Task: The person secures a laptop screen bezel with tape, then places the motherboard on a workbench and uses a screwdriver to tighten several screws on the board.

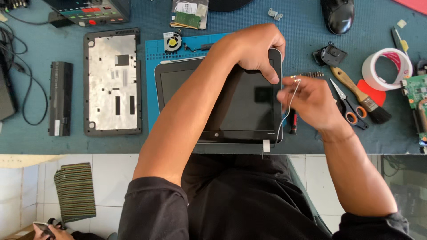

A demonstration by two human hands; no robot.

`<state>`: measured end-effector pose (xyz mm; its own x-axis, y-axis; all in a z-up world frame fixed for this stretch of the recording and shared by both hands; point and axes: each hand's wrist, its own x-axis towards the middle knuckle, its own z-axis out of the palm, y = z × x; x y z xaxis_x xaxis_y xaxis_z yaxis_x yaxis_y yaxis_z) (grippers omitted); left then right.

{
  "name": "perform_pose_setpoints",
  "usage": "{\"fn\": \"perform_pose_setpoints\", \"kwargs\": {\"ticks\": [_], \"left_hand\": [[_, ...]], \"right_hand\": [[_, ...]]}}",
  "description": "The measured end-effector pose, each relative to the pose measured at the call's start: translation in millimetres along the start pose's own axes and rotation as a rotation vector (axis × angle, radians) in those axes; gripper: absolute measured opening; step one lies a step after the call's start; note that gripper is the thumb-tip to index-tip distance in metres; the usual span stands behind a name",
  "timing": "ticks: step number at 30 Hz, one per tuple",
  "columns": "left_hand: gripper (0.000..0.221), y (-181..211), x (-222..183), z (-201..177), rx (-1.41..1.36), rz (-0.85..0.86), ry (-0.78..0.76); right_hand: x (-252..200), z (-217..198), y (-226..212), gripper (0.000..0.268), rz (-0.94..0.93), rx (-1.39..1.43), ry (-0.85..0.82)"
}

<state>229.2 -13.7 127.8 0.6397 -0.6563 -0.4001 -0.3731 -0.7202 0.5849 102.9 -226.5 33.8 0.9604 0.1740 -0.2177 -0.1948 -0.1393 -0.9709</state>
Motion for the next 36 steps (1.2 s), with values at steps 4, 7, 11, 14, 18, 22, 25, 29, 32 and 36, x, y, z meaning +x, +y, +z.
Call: {"fn": "perform_pose_setpoints", "kwargs": {"ticks": [4,7,11,14,18,22,25,29,32,36], "left_hand": [[0.043,-5,0,5,-0.007,0.037,0.046],[0.052,0,-4,7,-0.003,-0.021,0.028],[0.039,0,-2,12,0.078,0.023,0.006],[0.023,-15,7,22,0.121,0.165,0.005],[0.027,-46,20,61,0.248,0.339,0.218],[0.046,-42,-49,77,0.374,0.231,0.359],[0.043,-87,-68,106,0.488,0.058,0.579],[0.032,-122,-104,115,0.629,-0.096,0.638],[0.031,-129,-126,113,0.664,-0.159,0.641],[0.036,-116,-142,107,0.571,-0.224,0.585]], "right_hand": [[-15,2,-29,0.014,0.258,-0.258,-0.11],[-12,1,-17,0.015,0.164,-0.222,-0.115],[-12,2,-10,0.017,0.181,-0.152,-0.1],[-11,3,-9,0.017,0.124,-0.167,-0.105],[-16,12,-16,0.019,0.185,-0.274,-0.007],[-14,7,0,0.02,-0.069,-0.364,-0.027],[-18,15,-3,0.026,-0.199,-0.661,-0.016],[-3,-2,0,0.015,-0.311,-1.065,-0.033],[20,-25,1,0.013,-0.502,-1.302,0.177],[64,0,-17,0.029,-0.804,-1.174,0.21]]}}
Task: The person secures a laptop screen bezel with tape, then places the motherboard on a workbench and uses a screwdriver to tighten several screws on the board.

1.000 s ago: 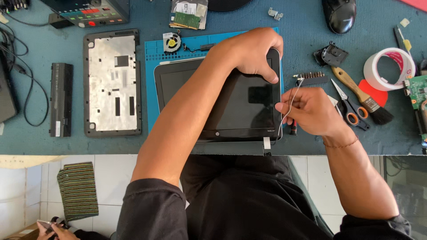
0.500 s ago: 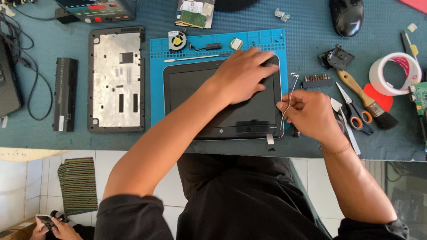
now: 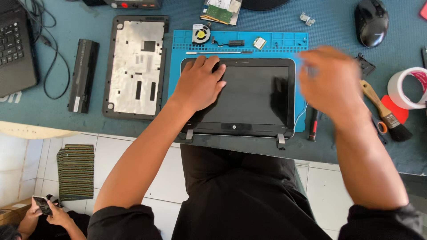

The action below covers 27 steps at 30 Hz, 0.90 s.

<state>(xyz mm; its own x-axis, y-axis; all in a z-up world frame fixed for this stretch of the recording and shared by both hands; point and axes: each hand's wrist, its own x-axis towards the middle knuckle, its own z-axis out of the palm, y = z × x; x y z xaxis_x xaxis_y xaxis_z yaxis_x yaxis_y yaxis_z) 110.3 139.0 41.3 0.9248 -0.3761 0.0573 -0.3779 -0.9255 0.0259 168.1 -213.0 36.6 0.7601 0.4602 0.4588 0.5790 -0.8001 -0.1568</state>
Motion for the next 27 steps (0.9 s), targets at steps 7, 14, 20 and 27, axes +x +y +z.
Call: {"fn": "perform_pose_setpoints", "kwargs": {"ticks": [7,14,20,27], "left_hand": [[0.035,-21,-1,11,-0.127,0.015,0.027],[0.01,-88,-8,53,-0.055,-0.015,0.346],[0.006,-100,11,25,-0.488,-0.095,0.171],[0.024,-96,35,18,-0.617,-0.311,-0.032]], "right_hand": [[39,68,-61,0.027,-0.283,-0.025,-0.158],[45,95,-70,0.023,-0.212,-0.132,-0.194],[83,94,-112,0.029,-0.452,0.041,-0.225],[93,92,-126,0.035,-0.506,-0.086,-0.311]]}}
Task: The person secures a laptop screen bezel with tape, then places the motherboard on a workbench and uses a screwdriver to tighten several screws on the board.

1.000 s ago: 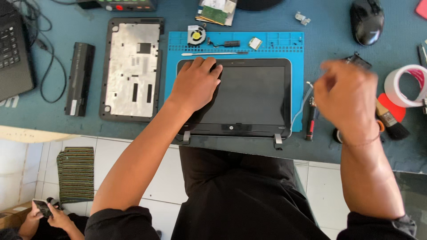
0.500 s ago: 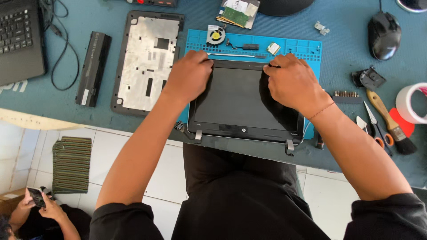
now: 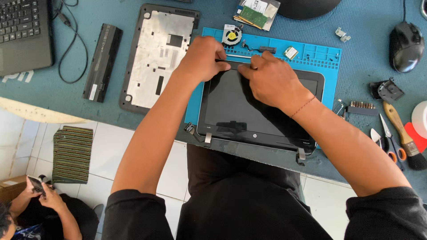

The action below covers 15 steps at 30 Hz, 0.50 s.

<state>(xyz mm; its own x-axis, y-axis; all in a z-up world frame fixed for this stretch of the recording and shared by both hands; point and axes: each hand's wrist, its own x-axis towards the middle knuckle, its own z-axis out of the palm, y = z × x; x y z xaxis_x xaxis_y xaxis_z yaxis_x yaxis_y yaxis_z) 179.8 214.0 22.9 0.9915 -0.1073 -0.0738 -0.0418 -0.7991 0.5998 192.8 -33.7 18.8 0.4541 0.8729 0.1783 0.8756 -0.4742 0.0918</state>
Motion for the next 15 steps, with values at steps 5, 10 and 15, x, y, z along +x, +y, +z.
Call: {"fn": "perform_pose_setpoints", "kwargs": {"ticks": [5,10,15], "left_hand": [[0.038,15,6,-1,0.142,-0.094,-0.068],[0.033,20,14,14,0.286,-0.243,-0.094],[0.074,15,-7,8,0.171,-0.123,0.001]], "right_hand": [[5,-10,-12,0.039,0.046,-0.016,-0.014],[2,-9,-23,0.04,0.088,0.007,0.027],[4,-15,-27,0.038,0.056,-0.034,0.029]]}}
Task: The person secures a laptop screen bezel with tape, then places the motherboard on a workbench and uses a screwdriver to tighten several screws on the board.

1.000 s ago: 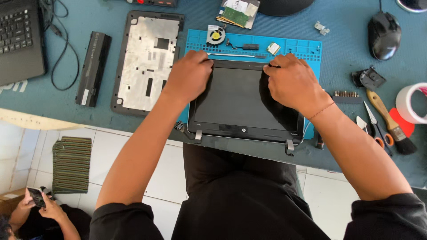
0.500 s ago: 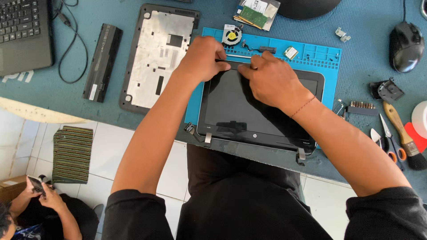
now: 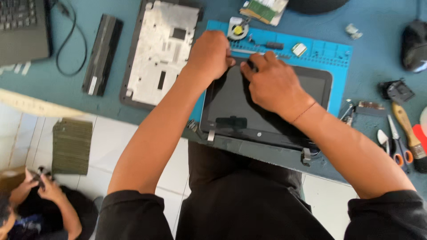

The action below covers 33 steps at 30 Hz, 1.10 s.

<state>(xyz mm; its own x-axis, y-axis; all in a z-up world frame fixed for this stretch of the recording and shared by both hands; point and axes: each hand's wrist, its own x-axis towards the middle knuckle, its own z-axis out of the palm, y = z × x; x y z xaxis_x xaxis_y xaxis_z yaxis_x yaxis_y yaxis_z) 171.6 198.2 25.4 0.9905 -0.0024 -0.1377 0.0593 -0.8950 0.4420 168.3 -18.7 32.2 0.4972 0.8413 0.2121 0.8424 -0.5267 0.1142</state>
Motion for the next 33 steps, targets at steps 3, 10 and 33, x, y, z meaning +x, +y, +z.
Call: {"fn": "perform_pose_setpoints", "kwargs": {"ticks": [3,10,33], "left_hand": [[0.071,-20,-9,12,-0.076,0.027,0.104],[0.03,-33,-79,-2,0.03,0.076,0.072],[0.09,-56,-67,-28,0.42,0.551,-0.152]], "right_hand": [[1,5,3,0.044,0.023,0.002,-0.132],[31,5,-23,0.038,-0.31,0.14,0.074],[-11,-24,-89,0.039,-0.493,0.114,-0.053]]}}
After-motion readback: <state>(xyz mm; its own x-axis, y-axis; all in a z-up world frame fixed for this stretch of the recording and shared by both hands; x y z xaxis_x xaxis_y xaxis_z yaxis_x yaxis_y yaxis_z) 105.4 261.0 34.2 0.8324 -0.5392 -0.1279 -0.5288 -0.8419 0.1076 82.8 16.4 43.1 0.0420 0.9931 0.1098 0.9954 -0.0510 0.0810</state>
